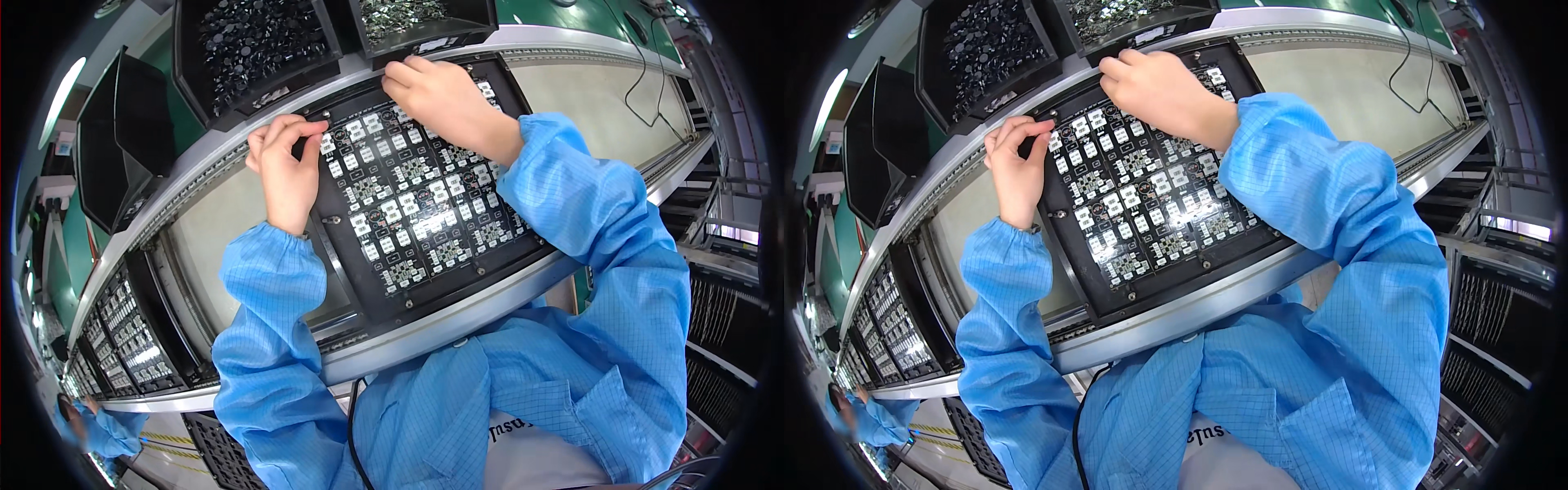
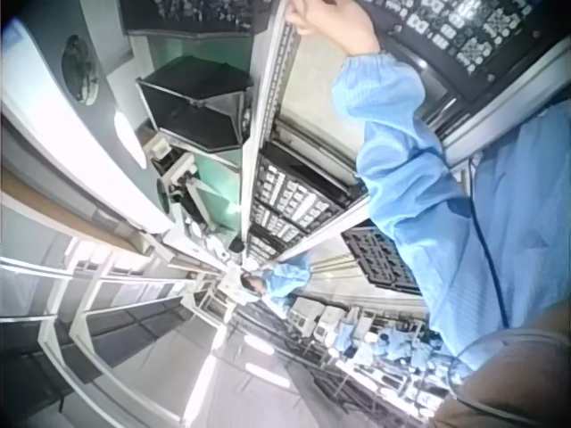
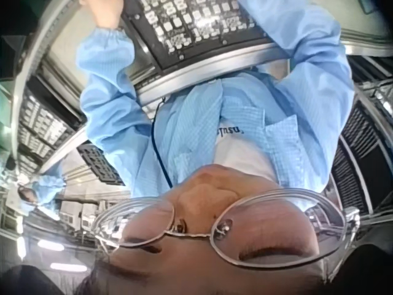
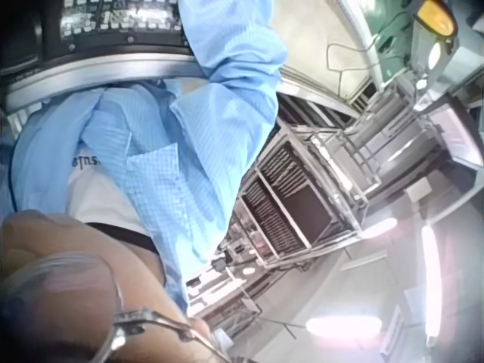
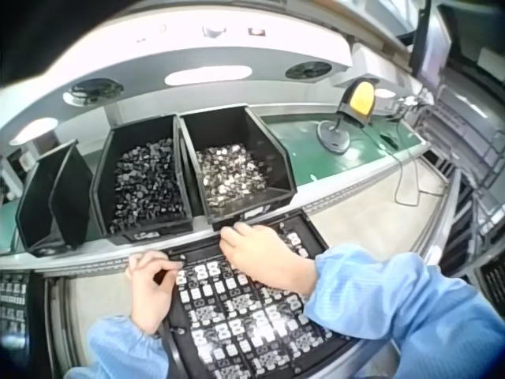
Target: Picking small electronic components from bins and placing them onto a PCB tray.
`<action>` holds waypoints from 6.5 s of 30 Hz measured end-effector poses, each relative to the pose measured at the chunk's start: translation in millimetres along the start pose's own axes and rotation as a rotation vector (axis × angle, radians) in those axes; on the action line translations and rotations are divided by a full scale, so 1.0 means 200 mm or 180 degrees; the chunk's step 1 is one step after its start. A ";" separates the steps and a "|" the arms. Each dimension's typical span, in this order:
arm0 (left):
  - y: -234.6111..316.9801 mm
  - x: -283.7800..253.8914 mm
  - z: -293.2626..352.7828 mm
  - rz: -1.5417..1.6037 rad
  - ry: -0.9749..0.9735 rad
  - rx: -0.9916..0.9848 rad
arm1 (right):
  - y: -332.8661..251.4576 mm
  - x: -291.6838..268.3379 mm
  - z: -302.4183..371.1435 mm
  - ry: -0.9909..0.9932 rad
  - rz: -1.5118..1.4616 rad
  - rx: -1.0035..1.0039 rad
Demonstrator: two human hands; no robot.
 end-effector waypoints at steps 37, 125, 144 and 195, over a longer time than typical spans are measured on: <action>0.18 0.01 -0.57 -0.0173 -0.1262 0.0345 | 0.49 -0.13 -0.29 0.0327 -0.1271 0.0446; 0.29 0.40 -0.17 -0.0260 -0.1277 0.0385 | 0.53 -0.26 -0.04 0.0758 -0.2475 0.0644; 0.39 0.39 -0.11 -0.0907 -0.1185 0.1179 | 0.57 0.36 -0.34 -0.1118 -0.1506 0.0687; 0.23 -0.02 -0.10 0.2472 -0.1168 -0.0897 | -0.19 -0.02 0.32 -0.0783 -0.3467 0.0723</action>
Point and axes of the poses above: each hand's wrist, its own z-axis away from the middle knuckle, its own x-axis out of the palm, y = z × x, the point moved 9 cm from there along -z, towards the middle knuckle, and after that the axes turned 5 degrees about z, right-handed, at the moved point
